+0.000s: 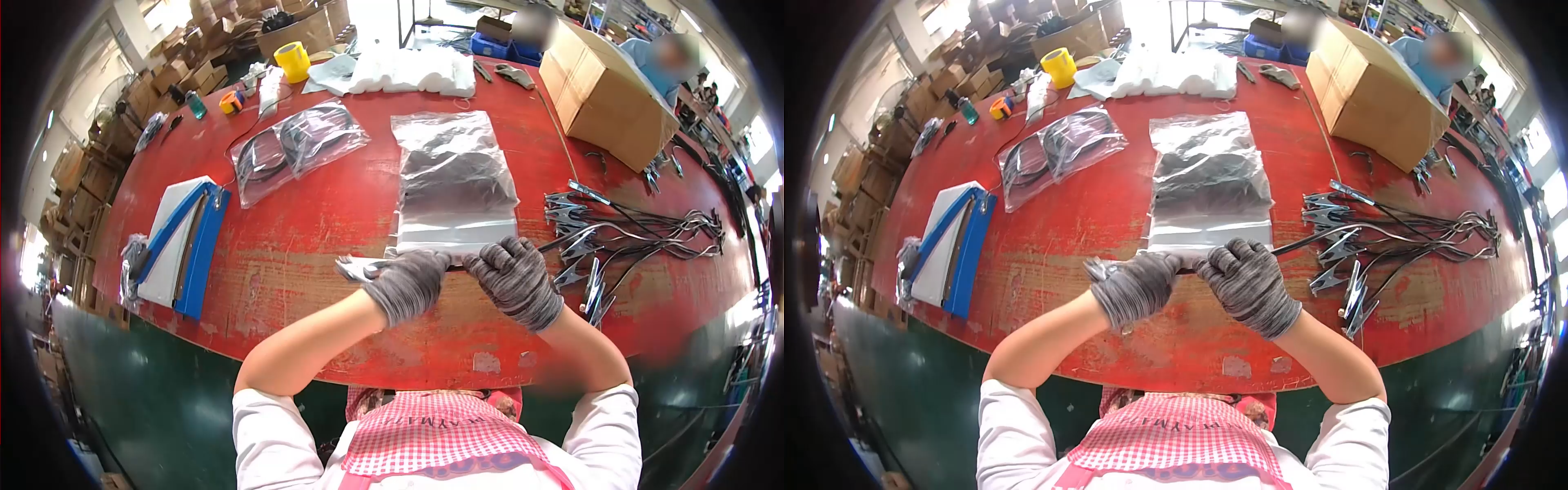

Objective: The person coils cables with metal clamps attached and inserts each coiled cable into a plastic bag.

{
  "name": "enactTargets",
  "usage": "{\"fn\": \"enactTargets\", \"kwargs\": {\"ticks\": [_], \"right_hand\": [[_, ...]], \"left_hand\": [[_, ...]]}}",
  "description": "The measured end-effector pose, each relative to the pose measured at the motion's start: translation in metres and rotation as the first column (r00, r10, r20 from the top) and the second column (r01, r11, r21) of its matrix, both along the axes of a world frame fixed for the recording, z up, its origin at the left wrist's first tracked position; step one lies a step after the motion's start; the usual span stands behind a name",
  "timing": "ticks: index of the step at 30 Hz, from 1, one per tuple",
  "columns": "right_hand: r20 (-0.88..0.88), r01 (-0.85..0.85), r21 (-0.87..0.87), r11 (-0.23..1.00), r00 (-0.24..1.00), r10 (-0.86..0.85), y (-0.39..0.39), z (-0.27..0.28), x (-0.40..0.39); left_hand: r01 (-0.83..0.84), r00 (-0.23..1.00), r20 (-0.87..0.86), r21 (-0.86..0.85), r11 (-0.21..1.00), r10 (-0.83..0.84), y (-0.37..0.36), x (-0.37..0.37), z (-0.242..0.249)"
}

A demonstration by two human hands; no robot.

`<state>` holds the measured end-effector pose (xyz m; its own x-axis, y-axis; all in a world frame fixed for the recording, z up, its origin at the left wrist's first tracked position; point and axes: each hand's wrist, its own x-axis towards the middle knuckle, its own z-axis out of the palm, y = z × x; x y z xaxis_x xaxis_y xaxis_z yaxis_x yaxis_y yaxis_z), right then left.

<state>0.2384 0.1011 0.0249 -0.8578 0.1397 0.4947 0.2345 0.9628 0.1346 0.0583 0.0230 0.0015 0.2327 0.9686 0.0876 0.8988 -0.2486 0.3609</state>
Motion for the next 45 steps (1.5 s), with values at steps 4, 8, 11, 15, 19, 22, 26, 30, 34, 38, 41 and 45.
{"fn": "enactTargets", "kwargs": {"ticks": [4, 8, 11, 15, 19, 22, 26, 30, 34, 38, 41, 45], "right_hand": [[-0.168, -0.056, -0.076, 0.996, 0.985, 0.043, 0.007, -0.007, -0.003], [-0.143, -0.010, -0.266, 0.964, 0.989, -0.029, 0.008, -0.008, -0.004], [-0.100, 0.016, -0.404, 0.915, 0.993, -0.062, 0.016, -0.020, 0.004], [-0.074, 0.030, -0.970, 0.240, 0.908, -0.412, 0.093, -0.087, 0.102], [0.026, 0.410, -0.554, 0.724, 0.878, -0.477, 0.116, -0.140, 0.183], [0.415, 0.205, -0.023, 0.979, 0.892, -0.177, 0.050, -0.113, 0.120], [0.218, -0.303, -0.002, 0.953, 0.930, 0.296, -0.035, -0.040, 0.018], [-0.066, -0.058, -0.256, 0.965, 0.997, 0.043, -0.027, 0.009, -0.043], [-0.185, 0.010, -0.265, 0.964, 0.981, -0.061, 0.002, 0.004, -0.039], [-0.016, 0.165, -0.269, 0.949, 0.984, -0.175, 0.080, -0.047, 0.044], [-0.060, 0.367, -0.467, 0.804, 0.895, -0.443, 0.150, -0.089, 0.126], [0.289, 0.584, -0.188, 0.790, 0.802, -0.523, 0.145, -0.110, 0.122]], "left_hand": [[0.313, 0.712, 0.698, -0.214, 0.925, -0.079, 0.011, -0.025, -0.006], [0.446, 0.328, 0.837, -0.546, 0.709, 0.439, 0.004, -0.026, -0.001], [0.629, -0.089, 0.764, -0.454, 0.631, 0.638, 0.007, -0.051, -0.024], [0.125, -0.279, 0.867, -0.393, 0.911, 0.412, -0.036, -0.140, -0.005], [-0.329, -0.357, 0.903, -0.362, 0.872, 0.240, -0.063, -0.218, -0.018], [-0.482, -0.126, 0.926, -0.370, 0.794, 0.355, -0.046, -0.195, -0.003], [-0.425, 0.463, 0.818, -0.132, 0.895, 0.341, -0.010, -0.111, 0.004], [0.007, 0.535, 0.737, -0.494, 0.870, 0.414, -0.004, -0.031, 0.024], [0.474, 0.114, 0.751, -0.616, 0.629, 0.650, -0.020, -0.042, 0.032], [0.751, -0.322, 0.653, -0.265, 0.605, 0.686, -0.065, -0.086, 0.015], [0.583, -0.616, 0.564, -0.145, 0.799, 0.551, -0.092, -0.131, 0.011], [0.358, -0.729, 0.598, -0.080, 0.930, 0.332, -0.081, -0.148, 0.003]]}}
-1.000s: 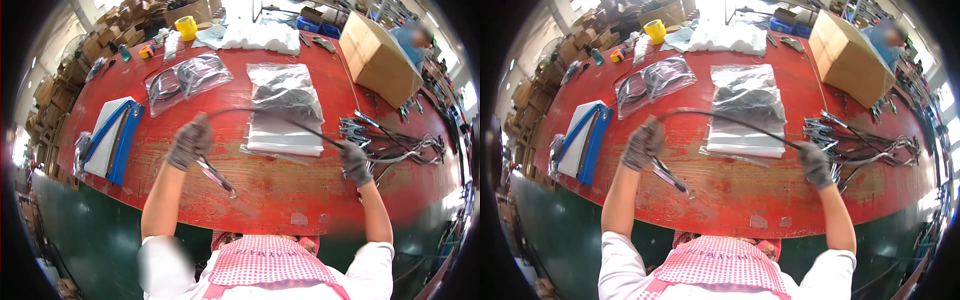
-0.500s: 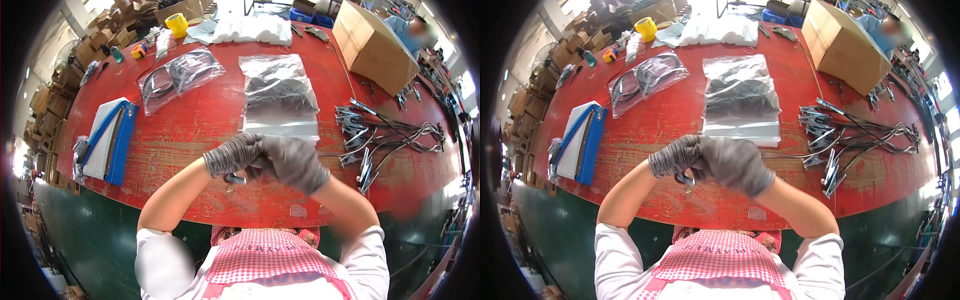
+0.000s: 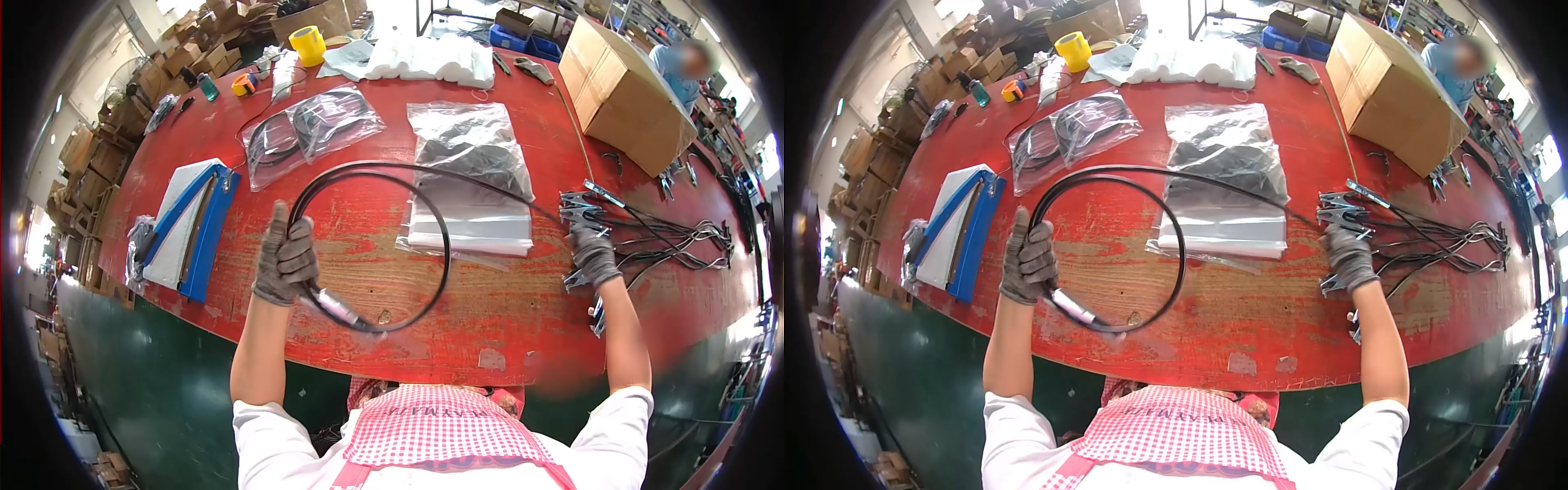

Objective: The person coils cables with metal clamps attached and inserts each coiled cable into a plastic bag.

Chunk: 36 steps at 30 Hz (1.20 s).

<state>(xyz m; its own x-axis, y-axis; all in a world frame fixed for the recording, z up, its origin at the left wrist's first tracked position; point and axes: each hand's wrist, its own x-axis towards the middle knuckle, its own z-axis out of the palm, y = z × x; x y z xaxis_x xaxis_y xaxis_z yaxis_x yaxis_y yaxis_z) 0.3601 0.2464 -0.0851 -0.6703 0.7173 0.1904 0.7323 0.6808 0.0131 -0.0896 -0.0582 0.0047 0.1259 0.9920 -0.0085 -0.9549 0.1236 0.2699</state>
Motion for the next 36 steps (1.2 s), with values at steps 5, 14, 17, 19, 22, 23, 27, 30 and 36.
{"fn": "enactTargets", "kwargs": {"ticks": [5, 14, 17, 19, 22, 23, 27, 30, 36], "right_hand": [[-0.132, -0.472, -0.691, 0.547, 0.827, 0.547, -0.136, -0.018, -0.078], [-0.269, -0.403, -0.838, -0.367, 0.891, -0.366, -0.250, -0.050, -0.129], [-0.526, -0.660, -0.722, -0.209, 0.719, -0.453, -0.268, -0.082, -0.114], [-0.167, -0.637, -0.523, -0.566, 0.728, -0.665, -0.268, -0.066, -0.094], [0.322, -0.560, -0.361, -0.746, 0.676, -0.663, -0.256, -0.064, -0.029], [0.343, -0.209, -0.691, -0.692, 0.748, -0.568, -0.233, -0.059, -0.001], [-0.173, 0.218, -0.774, 0.594, 0.830, -0.530, -0.192, -0.021, -0.004], [-0.287, 0.064, -0.174, 0.983, 0.951, -0.112, -0.183, -0.045, -0.052], [-0.242, 0.017, -0.128, 0.992, 0.969, -0.048, -0.182, -0.085, -0.074]], "left_hand": [[-0.090, 0.948, 0.232, -0.457, 0.885, 0.216, 0.040, 0.060, -0.017], [0.586, -0.492, -0.612, 0.293, 0.755, 0.619, 0.002, 0.211, -0.083], [0.628, -0.446, -0.613, 0.305, 0.716, 0.652, -0.014, 0.221, -0.102], [0.700, -0.455, -0.646, 0.165, 0.695, 0.612, -0.019, 0.222, -0.110], [0.687, -0.488, -0.600, 0.184, 0.703, 0.634, -0.025, 0.217, -0.111], [0.691, -0.466, -0.591, 0.222, 0.688, 0.659, -0.027, 0.217, -0.120], [0.723, -0.525, -0.585, 0.078, 0.687, 0.619, -0.039, 0.221, -0.140], [0.709, -0.530, -0.488, 0.192, 0.678, 0.693, -0.043, 0.221, -0.146], [0.304, -0.684, -0.626, 0.220, 0.927, 0.374, -0.081, 0.179, -0.130]]}}
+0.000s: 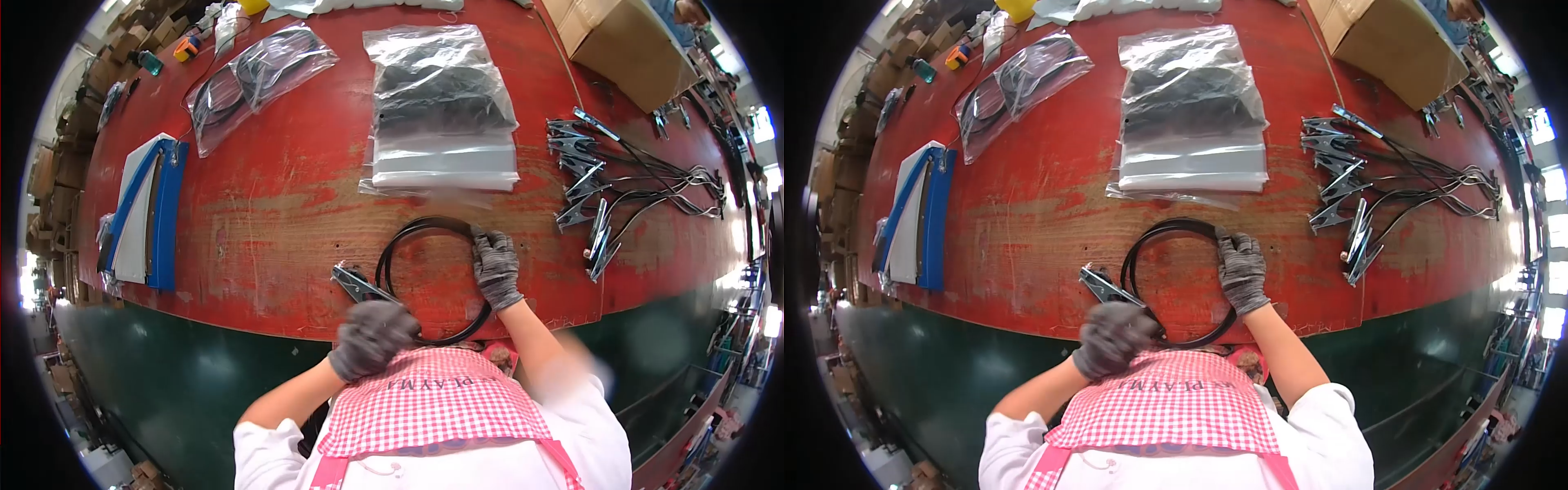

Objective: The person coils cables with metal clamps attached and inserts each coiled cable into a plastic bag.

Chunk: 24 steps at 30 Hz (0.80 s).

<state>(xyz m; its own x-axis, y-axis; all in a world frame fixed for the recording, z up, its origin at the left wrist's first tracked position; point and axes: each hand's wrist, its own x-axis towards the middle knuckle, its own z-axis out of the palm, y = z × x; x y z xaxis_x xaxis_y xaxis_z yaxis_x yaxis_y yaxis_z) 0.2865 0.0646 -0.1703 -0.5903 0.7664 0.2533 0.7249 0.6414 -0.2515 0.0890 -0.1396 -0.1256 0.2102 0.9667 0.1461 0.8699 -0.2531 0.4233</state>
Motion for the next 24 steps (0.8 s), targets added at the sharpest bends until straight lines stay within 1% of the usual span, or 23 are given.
{"fn": "enactTargets", "kwargs": {"ticks": [1, 2, 3, 5, 6, 8, 9, 11, 12, 14, 15, 16, 22, 24], "right_hand": [[-0.004, 0.004, -0.013, 1.000, 1.000, -0.004, -0.001, -0.002, 0.000], [-0.002, 0.007, 0.000, 1.000, 1.000, -0.007, 0.000, -0.002, -0.001], [0.001, 0.009, 0.017, 1.000, 1.000, -0.009, 0.000, -0.002, -0.001], [-0.015, 0.006, 0.028, 1.000, 1.000, -0.006, 0.000, -0.004, -0.002], [-0.029, 0.002, 0.048, 0.999, 1.000, -0.001, 0.000, -0.004, -0.002], [-0.020, -0.004, 0.058, 0.998, 1.000, 0.005, 0.000, -0.005, -0.002], [-0.017, -0.007, 0.065, 0.998, 1.000, 0.009, 0.000, -0.005, -0.002], [-0.017, -0.005, 0.064, 0.998, 1.000, 0.006, 0.000, -0.003, -0.002], [-0.021, 0.000, 0.056, 0.998, 1.000, 0.001, -0.001, -0.002, -0.003], [-0.022, 0.008, 0.056, 0.998, 1.000, -0.007, -0.003, -0.001, -0.003], [-0.018, 0.005, 0.052, 0.999, 1.000, -0.004, -0.002, -0.001, -0.002], [-0.018, 0.013, 0.058, 0.998, 1.000, -0.012, -0.001, -0.002, -0.001], [-0.052, -0.028, 0.025, 0.999, 0.998, 0.030, -0.001, 0.002, -0.002], [-0.028, -0.009, 0.005, 1.000, 1.000, 0.009, -0.003, 0.005, -0.003]], "left_hand": [[-0.356, 0.928, 0.139, 0.063, 0.932, 0.345, -0.001, -0.002, 0.003], [-0.668, 0.725, 0.285, 0.075, 0.740, 0.626, -0.001, -0.004, 0.004], [-0.665, 0.729, 0.277, 0.070, 0.743, 0.626, 0.002, -0.005, 0.001], [-0.740, 0.536, 0.448, -0.159, 0.653, 0.716, 0.016, -0.006, -0.010], [-0.741, 0.534, 0.449, -0.159, 0.652, 0.716, 0.025, -0.004, -0.009], [-0.570, 0.758, 0.409, 0.038, 0.821, 0.508, 0.048, 0.008, -0.006], [-0.571, 0.756, 0.416, 0.044, 0.820, 0.505, 0.059, 0.016, -0.008], [-0.380, 0.866, 0.386, 0.094, 0.920, 0.318, 0.078, 0.030, -0.015], [-0.374, 0.869, 0.385, 0.101, 0.922, 0.310, 0.087, 0.036, -0.022], [-0.275, 0.943, 0.225, 0.120, 0.954, 0.243, 0.103, 0.044, -0.034], [-0.274, 0.953, 0.179, 0.151, 0.950, 0.246, 0.106, 0.048, -0.036], [-0.267, 0.954, 0.180, 0.157, 0.951, 0.238, 0.105, 0.049, -0.037], [-0.164, 0.976, 0.160, 0.081, 0.983, 0.149, 0.081, 0.039, -0.034], [-0.163, 0.978, 0.146, 0.096, 0.982, 0.148, 0.086, 0.037, -0.027]]}}
